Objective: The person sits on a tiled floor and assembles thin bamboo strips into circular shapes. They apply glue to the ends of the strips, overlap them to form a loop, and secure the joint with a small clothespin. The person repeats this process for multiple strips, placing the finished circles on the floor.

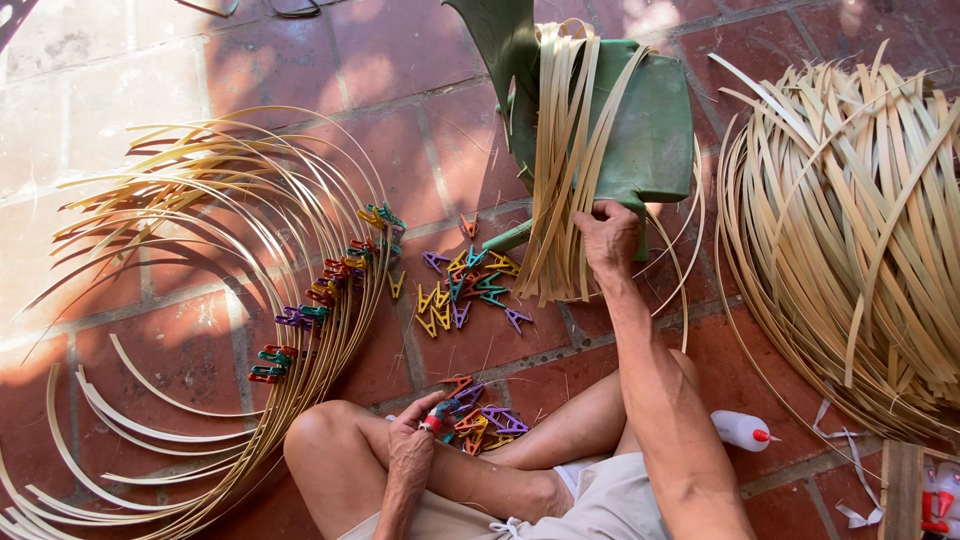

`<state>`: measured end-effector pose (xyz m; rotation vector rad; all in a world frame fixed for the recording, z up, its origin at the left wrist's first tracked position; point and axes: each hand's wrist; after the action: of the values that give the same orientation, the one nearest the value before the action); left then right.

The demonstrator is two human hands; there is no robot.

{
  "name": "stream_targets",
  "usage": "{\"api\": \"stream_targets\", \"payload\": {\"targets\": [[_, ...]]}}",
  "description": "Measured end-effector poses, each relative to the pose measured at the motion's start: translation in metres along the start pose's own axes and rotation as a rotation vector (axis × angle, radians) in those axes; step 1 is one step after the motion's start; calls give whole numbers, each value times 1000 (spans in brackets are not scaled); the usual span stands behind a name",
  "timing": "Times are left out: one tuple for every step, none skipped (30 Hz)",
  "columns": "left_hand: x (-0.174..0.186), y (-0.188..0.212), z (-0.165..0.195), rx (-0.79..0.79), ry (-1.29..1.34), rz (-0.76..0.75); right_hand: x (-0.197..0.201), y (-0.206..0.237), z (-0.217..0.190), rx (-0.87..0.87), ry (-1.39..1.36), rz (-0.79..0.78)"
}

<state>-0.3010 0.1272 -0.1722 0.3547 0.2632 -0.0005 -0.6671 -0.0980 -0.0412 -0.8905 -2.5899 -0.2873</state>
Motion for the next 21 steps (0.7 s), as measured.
{"api": "stream_targets", "payload": {"targets": [[0, 0, 1, 15, 1, 8, 1, -1, 1, 16, -79, -4], [-1, 1, 3, 28, 0, 18, 2, -2, 3, 32, -161, -10], [-1, 2, 4, 39, 0, 29, 4, -4, 5, 78, -220, -18], [-1, 2, 4, 43, -17, 33, 7, -6, 7, 128, -280, -24], [-1, 3, 4, 47, -31, 37, 9, -9, 7, 180, -339, -30], [-1, 2, 4, 55, -47, 42, 12, -11, 6, 143, -402, -40], [-1, 2, 2, 57, -27, 43, 15, -13, 7, 98, -463, -47], [-1, 1, 1, 56, -8, 43, 18, -14, 6, 56, -525, -53], [0, 0, -1, 52, 14, 39, 22, -14, 6, 89, -549, -33], [0, -1, -2, 40, 15, 27, 26, -13, 3, 125, -574, -15], [0, -2, -2, 30, 15, 17, 31, -10, -2, 159, -599, 1], [1, -2, -2, 21, 17, 9, 37, -6, -6, 198, -592, 68], [0, -1, 0, 5, 18, 7, 45, -2, -13, 242, -586, 135], [-2, 0, 4, -8, 19, 8, 54, 4, -20, 283, -580, 201], [-6, 3, 10, -14, 18, 12, 63, 14, -26, 331, -570, 199], [-11, 5, 18, 0, -20, 0, 72, 24, -31, 382, -561, 198], [-19, 7, 29, 12, -56, -12, 81, 35, -37, 436, -552, 196], [-29, 9, 42, 24, -91, -21, 92, 52, -39, 443, -423, 200], [-40, 9, 58, 58, -51, -39, 104, 72, -38, 453, -297, 202], [-54, 7, 76, 91, -12, -55, 111, 96, -36, 449, -351, 157], [-67, 3, 96, 129, 27, -68, 116, 125, -30, 439, -402, 108]]}}
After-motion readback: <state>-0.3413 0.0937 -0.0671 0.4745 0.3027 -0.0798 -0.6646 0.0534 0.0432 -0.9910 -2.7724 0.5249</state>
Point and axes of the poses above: each hand's wrist, its own y-axis away from the middle knuckle, its own x-axis out of the back of the hand, z = x × y, and after that the axes turned 5 degrees about -x, right-handed
